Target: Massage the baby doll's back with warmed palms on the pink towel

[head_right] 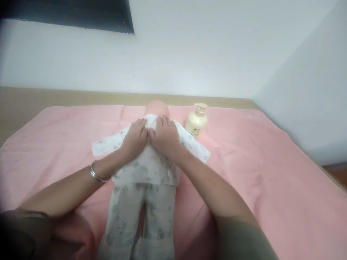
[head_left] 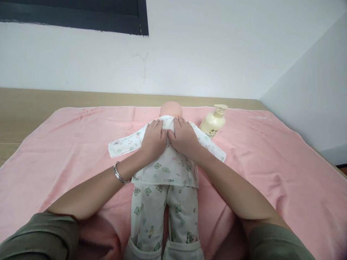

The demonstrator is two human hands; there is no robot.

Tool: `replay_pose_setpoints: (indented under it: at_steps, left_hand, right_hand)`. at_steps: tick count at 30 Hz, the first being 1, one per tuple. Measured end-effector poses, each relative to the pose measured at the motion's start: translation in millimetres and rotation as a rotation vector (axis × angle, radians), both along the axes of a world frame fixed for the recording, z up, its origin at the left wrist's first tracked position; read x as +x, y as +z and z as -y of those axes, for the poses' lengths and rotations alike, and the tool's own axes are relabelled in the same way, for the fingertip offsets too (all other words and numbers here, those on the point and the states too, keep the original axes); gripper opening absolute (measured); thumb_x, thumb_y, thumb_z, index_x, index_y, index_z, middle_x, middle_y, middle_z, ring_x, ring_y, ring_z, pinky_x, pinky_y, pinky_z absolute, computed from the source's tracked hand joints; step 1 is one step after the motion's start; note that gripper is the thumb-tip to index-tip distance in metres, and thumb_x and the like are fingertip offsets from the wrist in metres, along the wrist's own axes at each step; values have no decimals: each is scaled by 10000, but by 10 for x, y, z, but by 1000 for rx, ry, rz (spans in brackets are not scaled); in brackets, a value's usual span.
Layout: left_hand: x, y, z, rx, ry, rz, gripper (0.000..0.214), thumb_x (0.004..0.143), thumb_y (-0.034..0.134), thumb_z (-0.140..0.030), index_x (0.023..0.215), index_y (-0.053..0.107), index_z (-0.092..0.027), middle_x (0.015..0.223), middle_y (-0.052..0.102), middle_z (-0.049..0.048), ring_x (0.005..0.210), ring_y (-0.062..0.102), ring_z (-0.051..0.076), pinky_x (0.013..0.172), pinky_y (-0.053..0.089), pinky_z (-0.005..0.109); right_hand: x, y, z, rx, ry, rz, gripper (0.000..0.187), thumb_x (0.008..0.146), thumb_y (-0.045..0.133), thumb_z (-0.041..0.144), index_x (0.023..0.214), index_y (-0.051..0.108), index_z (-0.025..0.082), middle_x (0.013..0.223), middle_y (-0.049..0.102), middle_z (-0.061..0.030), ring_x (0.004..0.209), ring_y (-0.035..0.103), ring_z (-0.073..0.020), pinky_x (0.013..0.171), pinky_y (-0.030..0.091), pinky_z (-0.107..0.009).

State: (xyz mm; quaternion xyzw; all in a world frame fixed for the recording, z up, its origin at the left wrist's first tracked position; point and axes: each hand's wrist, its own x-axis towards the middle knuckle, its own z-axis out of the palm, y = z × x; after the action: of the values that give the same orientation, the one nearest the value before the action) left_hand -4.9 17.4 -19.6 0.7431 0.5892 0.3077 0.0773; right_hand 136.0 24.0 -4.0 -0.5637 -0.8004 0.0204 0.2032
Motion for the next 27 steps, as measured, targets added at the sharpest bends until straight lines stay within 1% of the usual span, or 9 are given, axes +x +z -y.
replay_pose_setpoints:
  at_steps: [4,7,9,12,16,19,23,25,27]
  left_hand:
    - [57,-25,87,-2,-6,13,502,968,268,-221,1356,538,-54,1458,569,203,1425,470,338,1244,340,552]
    - [40,-8,66,-26,-36,36,485,955,292,-216,1334,557,-71,1456,572,198,1417,477,330,1241,345,539]
    - [-8,29,-1,-52,-55,58,453,940,319,-224,1277,595,-101,1412,606,187,1369,513,322,1215,373,535]
    - [-99,98,-129,-123,-80,133,380,917,343,-229,1121,657,-160,1255,695,140,1199,604,287,1124,456,501]
    - [-153,137,-196,-147,-76,146,368,934,312,-236,1002,669,-181,1092,740,101,1009,646,246,973,533,421]
    - [-114,134,-108,-49,-55,-37,370,948,294,-214,1032,650,-159,1102,719,142,1048,640,272,984,522,440]
    - [-29,162,75,47,-109,-300,373,954,287,-170,1084,629,-95,1177,667,213,1207,595,330,1101,448,496]
    - [-13,188,104,27,-119,-315,361,950,298,-160,1093,621,-85,1192,657,219,1229,586,326,1124,438,480]
    - [-29,212,64,-25,-116,-266,342,946,306,-162,1094,608,-99,1217,653,210,1222,591,306,1115,453,449]
  right_hand:
    - [19,26,-13,4,10,40,488,1004,393,314,1343,547,-1,1452,571,-258,1359,515,-368,1152,393,-493]
    - [13,27,26,42,24,79,464,1014,360,293,1305,573,0,1397,608,-263,1310,546,-368,1119,422,-494]
    - [-17,12,113,91,24,112,488,1026,328,283,1326,563,-22,1380,616,-277,1311,547,-378,1129,416,-510]
    - [-87,-24,312,147,23,179,553,1034,327,291,1429,487,-61,1470,544,-307,1398,499,-399,1185,381,-529]
    - [-124,-40,458,156,90,222,555,1016,356,250,1473,474,-43,1535,491,-289,1475,444,-380,1220,373,-508]
    - [-71,-2,331,107,91,138,556,1036,302,275,1462,500,-21,1507,541,-250,1478,447,-350,1235,369,-495]
    - [16,58,50,-62,-39,34,620,1036,335,352,1457,465,-83,1511,519,-286,1480,429,-373,1245,346,-511]
    - [26,63,2,-74,-60,20,625,1033,358,373,1456,466,-75,1518,510,-289,1473,431,-380,1232,356,-519]
    - [3,45,57,-2,-38,54,602,1036,353,360,1430,493,-74,1484,541,-296,1439,467,-385,1218,368,-519]
